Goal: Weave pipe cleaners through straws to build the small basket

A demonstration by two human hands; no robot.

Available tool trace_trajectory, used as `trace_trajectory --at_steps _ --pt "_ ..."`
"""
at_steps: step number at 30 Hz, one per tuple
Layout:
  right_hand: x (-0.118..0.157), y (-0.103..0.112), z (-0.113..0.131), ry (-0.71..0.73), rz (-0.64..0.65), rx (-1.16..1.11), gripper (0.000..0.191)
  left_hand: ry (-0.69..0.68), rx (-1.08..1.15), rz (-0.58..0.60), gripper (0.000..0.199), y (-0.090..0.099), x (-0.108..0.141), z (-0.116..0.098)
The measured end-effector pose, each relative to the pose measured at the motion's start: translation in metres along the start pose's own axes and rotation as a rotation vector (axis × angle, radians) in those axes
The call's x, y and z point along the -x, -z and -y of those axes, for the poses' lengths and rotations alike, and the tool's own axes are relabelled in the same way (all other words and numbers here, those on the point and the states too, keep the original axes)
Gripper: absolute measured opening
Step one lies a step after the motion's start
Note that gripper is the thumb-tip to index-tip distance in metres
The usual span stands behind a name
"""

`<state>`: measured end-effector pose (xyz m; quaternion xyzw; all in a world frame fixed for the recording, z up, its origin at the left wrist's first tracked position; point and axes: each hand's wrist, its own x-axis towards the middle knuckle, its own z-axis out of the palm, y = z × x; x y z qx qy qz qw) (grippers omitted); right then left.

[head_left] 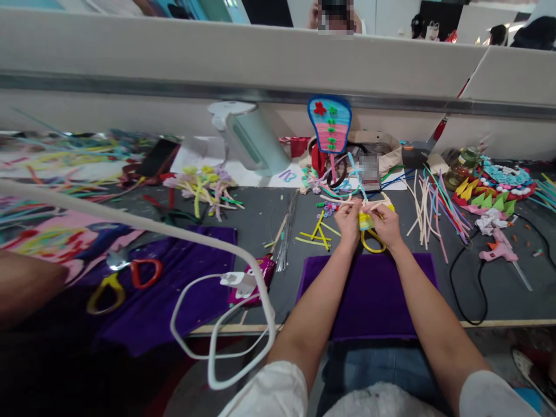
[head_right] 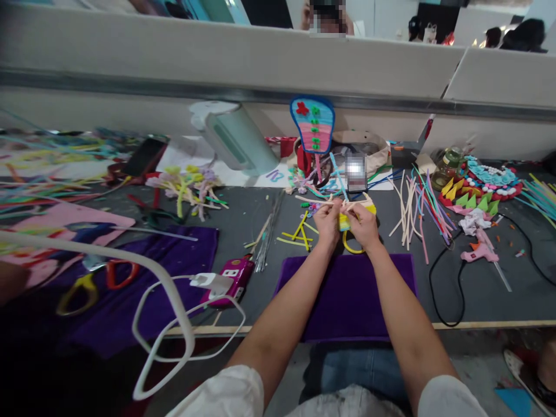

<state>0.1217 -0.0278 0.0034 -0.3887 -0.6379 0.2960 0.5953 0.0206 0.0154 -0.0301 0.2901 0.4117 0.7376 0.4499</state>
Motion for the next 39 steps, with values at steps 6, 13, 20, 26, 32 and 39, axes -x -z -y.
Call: trace_trajectory --at_steps 6,13,20,26,32,39 --pt "0.0 0.0 -0.002 -0.112 -0.032 -0.129 0.016 0.082 0.101 -0.069 0.043 0.008 -0.011 -0.006" --pt "-0.007 0.002 -0.005 -0.345 -0.264 -0.409 0.019 0.108 0.112 -0.093 0.04 0.008 -0.013 -0.009" --pt "-0.011 0.021 -0.021 -0.472 -0.469 -0.439 0.026 0.099 0.022 0.138 0.039 0.001 0.002 -0.022" --pt "-0.013 0.019 -0.029 -0.471 -0.596 -0.526 0.023 0.007 -0.078 0.283 0.033 -0.005 0.016 -0.026" --pt "-0.013 0.012 -0.021 -0.412 -0.577 -0.571 0.023 -0.004 0.026 0.109 0.054 -0.008 0.012 -0.029" --pt "-0.013 0.014 -0.021 -0.38 -0.541 -0.477 0.023 0.599 0.14 0.333 0.046 -0.006 0.006 -0.039"
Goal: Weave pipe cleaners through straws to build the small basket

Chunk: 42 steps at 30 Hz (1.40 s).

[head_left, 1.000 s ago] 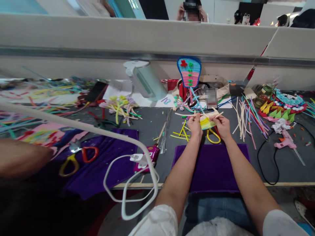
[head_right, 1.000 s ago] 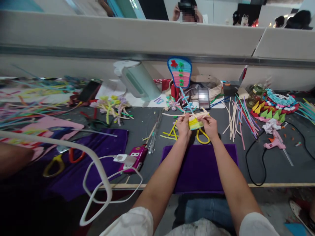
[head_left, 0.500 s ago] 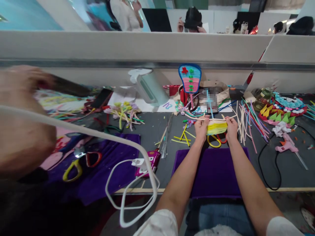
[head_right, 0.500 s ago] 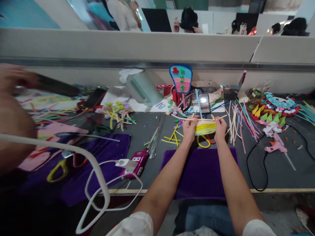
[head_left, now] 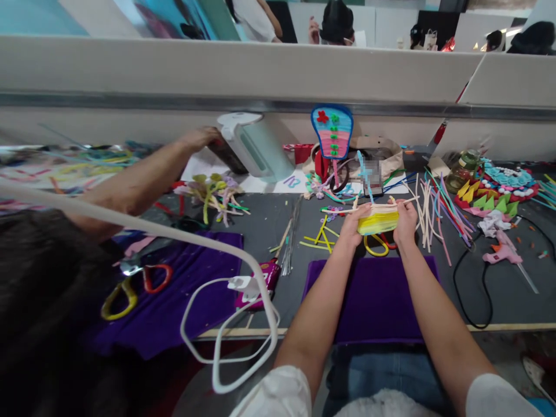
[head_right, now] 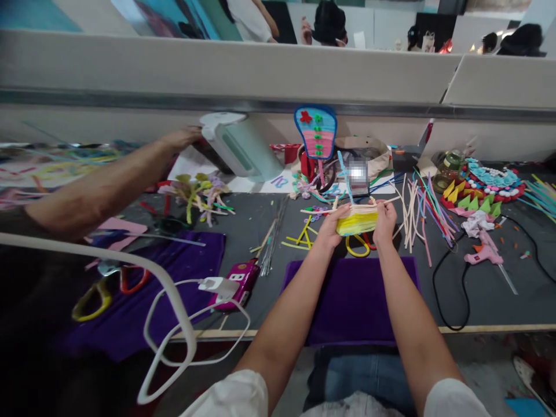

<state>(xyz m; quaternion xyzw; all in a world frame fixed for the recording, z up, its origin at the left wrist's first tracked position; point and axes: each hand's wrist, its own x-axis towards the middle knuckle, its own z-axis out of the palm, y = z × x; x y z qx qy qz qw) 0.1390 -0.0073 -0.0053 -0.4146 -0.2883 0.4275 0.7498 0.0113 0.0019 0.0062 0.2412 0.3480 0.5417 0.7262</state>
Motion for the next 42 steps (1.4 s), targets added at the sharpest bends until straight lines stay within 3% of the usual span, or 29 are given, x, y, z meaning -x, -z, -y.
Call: trace_trajectory --at_steps 10,17,23,27,34,42 --pt "-0.005 0.004 0.006 -0.046 -0.054 -0.058 0.022 -0.005 -0.014 -0.03 0.041 0.0 -0.001 0.007" --pt "-0.009 0.009 0.014 -0.097 0.058 -0.038 0.023 -0.006 -0.047 -0.003 0.043 -0.002 0.003 0.003" --pt "-0.009 0.011 0.017 -0.089 0.132 0.042 0.028 -0.072 -0.075 -0.093 0.042 -0.001 0.001 0.004" --pt "-0.011 0.013 0.011 -0.05 0.036 0.069 0.028 -0.09 -0.058 -0.114 0.042 -0.003 0.001 0.005" --pt "-0.011 0.011 0.009 -0.01 -0.038 0.017 0.025 -0.008 -0.045 -0.007 0.042 0.0 0.0 0.005" --pt "-0.008 0.006 0.016 0.025 0.009 0.01 0.023 0.131 -0.016 0.109 0.042 0.005 0.0 -0.002"
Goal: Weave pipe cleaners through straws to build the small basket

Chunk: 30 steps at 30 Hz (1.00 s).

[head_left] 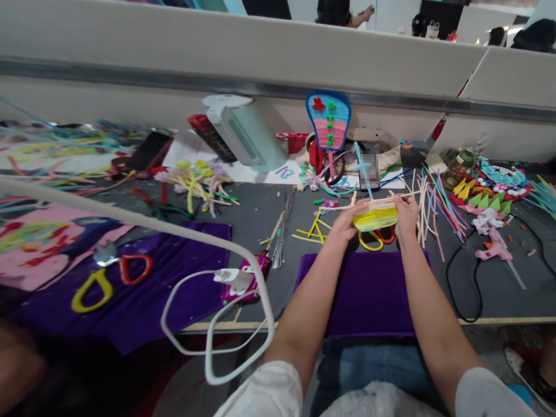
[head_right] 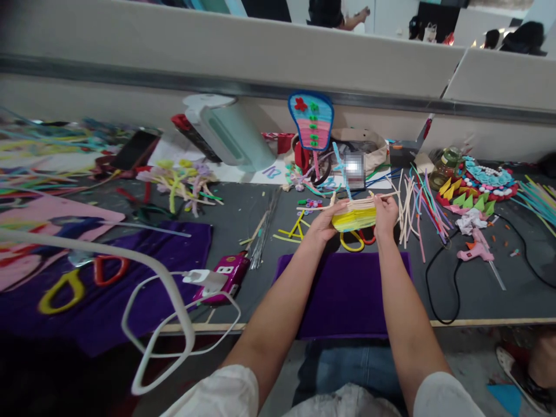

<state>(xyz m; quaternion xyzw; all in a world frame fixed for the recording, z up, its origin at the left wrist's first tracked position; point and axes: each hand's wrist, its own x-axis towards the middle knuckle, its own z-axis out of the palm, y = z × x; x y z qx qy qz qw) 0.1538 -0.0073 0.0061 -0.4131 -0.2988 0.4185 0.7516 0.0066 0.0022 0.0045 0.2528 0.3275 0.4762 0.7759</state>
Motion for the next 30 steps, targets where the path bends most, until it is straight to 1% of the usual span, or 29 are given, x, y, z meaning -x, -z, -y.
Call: trace_trajectory --at_steps 2,3,7,12,15,18,20,25,27,30 --pt "0.001 -0.001 -0.001 -0.003 0.023 0.02 0.024 0.001 -0.015 -0.005 0.039 0.0 -0.001 0.0" --pt "0.001 -0.002 -0.001 0.0 0.034 0.034 0.025 -0.012 -0.03 -0.028 0.039 0.0 -0.001 0.001" --pt "0.002 -0.002 -0.004 0.035 0.05 0.089 0.026 -0.111 -0.082 -0.161 0.039 -0.002 -0.004 0.002" --pt "0.0 0.002 -0.009 0.078 0.024 0.131 0.024 -0.237 -0.125 -0.244 0.033 -0.005 -0.007 0.005" --pt "-0.001 0.001 -0.008 0.065 0.025 0.11 0.024 -0.282 -0.121 -0.275 0.03 -0.004 -0.01 0.006" --pt "-0.001 0.001 -0.006 -0.015 0.09 0.063 0.026 -0.285 -0.108 -0.291 0.03 -0.002 -0.012 0.007" --pt "-0.002 0.001 -0.005 -0.041 0.112 0.055 0.026 -0.288 -0.12 -0.297 0.03 -0.001 -0.014 0.007" --pt "-0.003 0.003 -0.009 0.038 0.021 0.121 0.023 -0.311 -0.157 -0.318 0.029 0.0 -0.016 0.011" --pt "-0.005 0.003 -0.011 0.038 -0.003 0.122 0.023 -0.273 -0.142 -0.301 0.031 0.0 -0.016 0.011" --pt "-0.008 0.003 -0.011 0.026 -0.028 0.077 0.023 -0.185 -0.08 -0.223 0.033 0.001 -0.015 0.009"
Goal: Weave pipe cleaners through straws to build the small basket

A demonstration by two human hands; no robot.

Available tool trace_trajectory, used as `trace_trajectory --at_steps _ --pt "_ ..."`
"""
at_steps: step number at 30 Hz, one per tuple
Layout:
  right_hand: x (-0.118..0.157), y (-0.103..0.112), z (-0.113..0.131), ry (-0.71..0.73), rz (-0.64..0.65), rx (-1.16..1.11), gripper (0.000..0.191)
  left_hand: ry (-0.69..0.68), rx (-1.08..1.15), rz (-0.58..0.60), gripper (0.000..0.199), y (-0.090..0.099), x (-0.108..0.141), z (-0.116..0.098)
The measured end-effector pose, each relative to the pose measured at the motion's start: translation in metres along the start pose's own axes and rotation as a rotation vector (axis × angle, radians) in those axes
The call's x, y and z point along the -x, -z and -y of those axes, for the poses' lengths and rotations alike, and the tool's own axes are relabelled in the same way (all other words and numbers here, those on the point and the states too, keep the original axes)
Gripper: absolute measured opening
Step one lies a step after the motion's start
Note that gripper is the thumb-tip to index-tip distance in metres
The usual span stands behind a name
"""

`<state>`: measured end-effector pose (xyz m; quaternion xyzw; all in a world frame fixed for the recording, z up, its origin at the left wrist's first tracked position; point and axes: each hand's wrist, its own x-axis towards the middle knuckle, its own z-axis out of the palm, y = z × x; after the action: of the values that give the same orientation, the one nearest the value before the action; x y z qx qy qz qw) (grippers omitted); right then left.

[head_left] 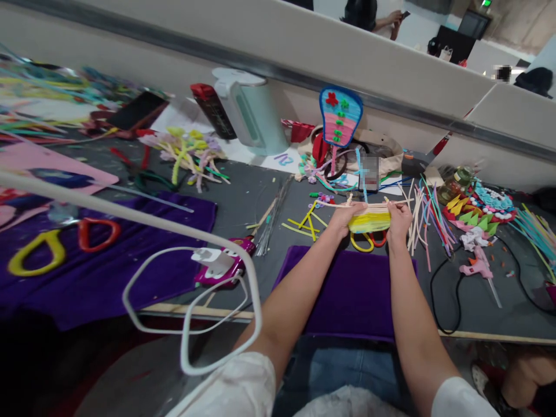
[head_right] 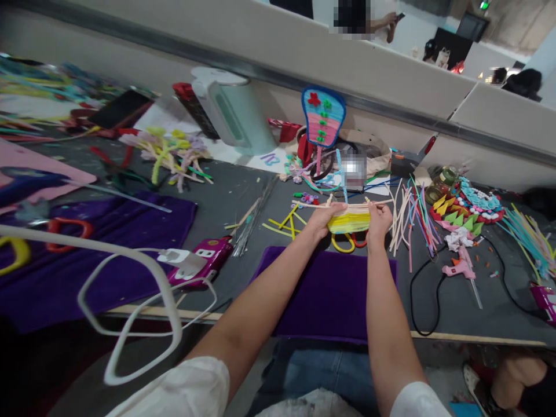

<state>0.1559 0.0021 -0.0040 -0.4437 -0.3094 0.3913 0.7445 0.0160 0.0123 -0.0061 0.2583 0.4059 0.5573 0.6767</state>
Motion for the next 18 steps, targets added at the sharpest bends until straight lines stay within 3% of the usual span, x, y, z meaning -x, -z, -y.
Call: trace_trajectory --at_steps 7,12,18 --pt "-0.009 0.005 0.002 0.012 -0.06 -0.09 0.026 0.057 0.127 0.14 0.031 0.007 -0.005 -0.006" --pt "-0.011 0.009 0.0 0.009 -0.101 -0.077 0.028 -0.082 0.116 0.039 0.028 0.005 -0.006 -0.001" --pt "-0.006 0.007 0.004 0.049 -0.099 -0.078 0.029 -0.106 0.134 -0.062 0.032 0.002 -0.001 -0.002"
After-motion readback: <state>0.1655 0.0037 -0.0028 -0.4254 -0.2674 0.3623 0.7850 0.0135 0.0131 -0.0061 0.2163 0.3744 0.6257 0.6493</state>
